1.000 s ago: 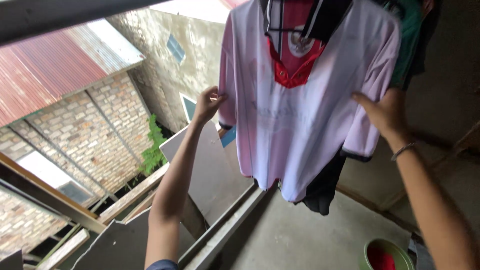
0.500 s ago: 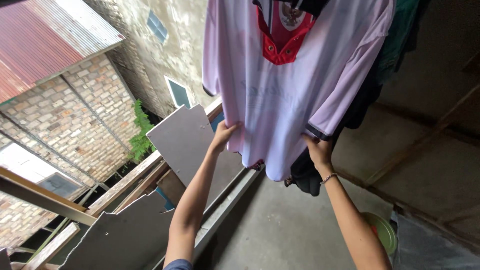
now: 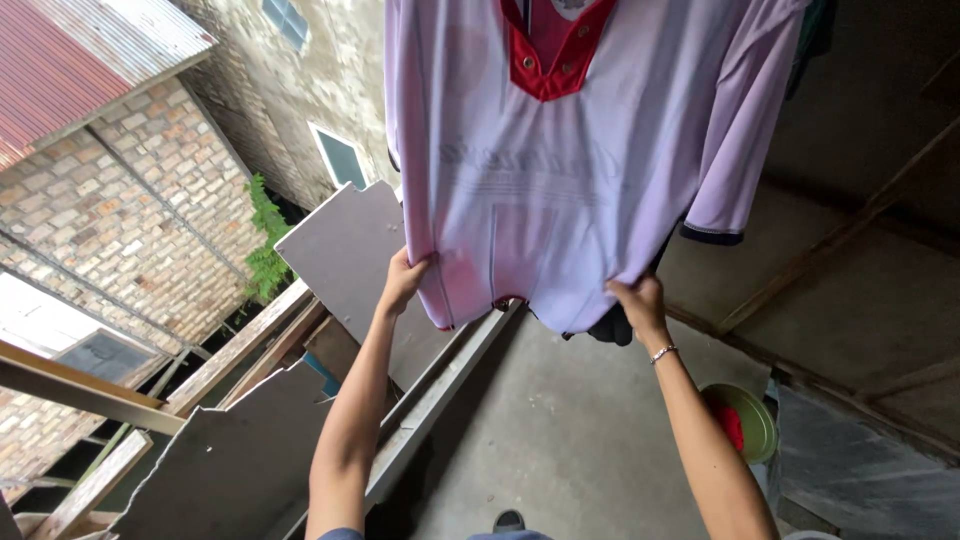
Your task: The person takes wet shirts from a bucket, places them on hangers, and hangs them on a clothesline. A light purple shirt is hung first, followed by a red shirt, and finally a green shirt. The shirts are spread out to dry.
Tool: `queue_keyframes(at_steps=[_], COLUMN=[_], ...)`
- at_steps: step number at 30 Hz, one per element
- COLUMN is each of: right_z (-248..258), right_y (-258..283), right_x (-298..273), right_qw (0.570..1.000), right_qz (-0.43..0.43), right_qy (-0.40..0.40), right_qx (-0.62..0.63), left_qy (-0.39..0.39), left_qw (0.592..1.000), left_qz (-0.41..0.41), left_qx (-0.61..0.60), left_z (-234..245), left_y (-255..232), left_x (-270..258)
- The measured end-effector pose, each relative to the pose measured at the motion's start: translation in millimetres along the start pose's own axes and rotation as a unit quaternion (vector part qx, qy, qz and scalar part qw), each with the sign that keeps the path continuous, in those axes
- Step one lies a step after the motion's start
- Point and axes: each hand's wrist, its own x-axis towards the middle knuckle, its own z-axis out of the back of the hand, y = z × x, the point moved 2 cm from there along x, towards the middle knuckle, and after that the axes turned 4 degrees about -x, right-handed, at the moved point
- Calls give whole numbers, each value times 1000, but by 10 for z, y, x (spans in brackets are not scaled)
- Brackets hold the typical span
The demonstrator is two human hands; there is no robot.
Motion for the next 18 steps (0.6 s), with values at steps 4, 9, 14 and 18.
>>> queue_keyframes(at_steps=[4, 9, 14, 18], right_z=[-24, -91, -123, 105], right_y=[-353, -513, -437, -522], right_x=[-251, -463, -573, -338], right_qw=[995, 993, 992, 996], right_qz=[-47, -17, -19, 21], right_qy=[80, 118, 126, 29], right_qx=[-29, 6, -11, -87], left_qy=[67, 98, 81, 77], left_qw=[996, 977, 975, 978], left_qz=[25, 74, 99, 7], left_qx=[45, 174, 181, 193], left_z=[-12, 67, 152, 316], left_y=[48, 489, 837, 778], left_x=[-270, -310, -266, -106])
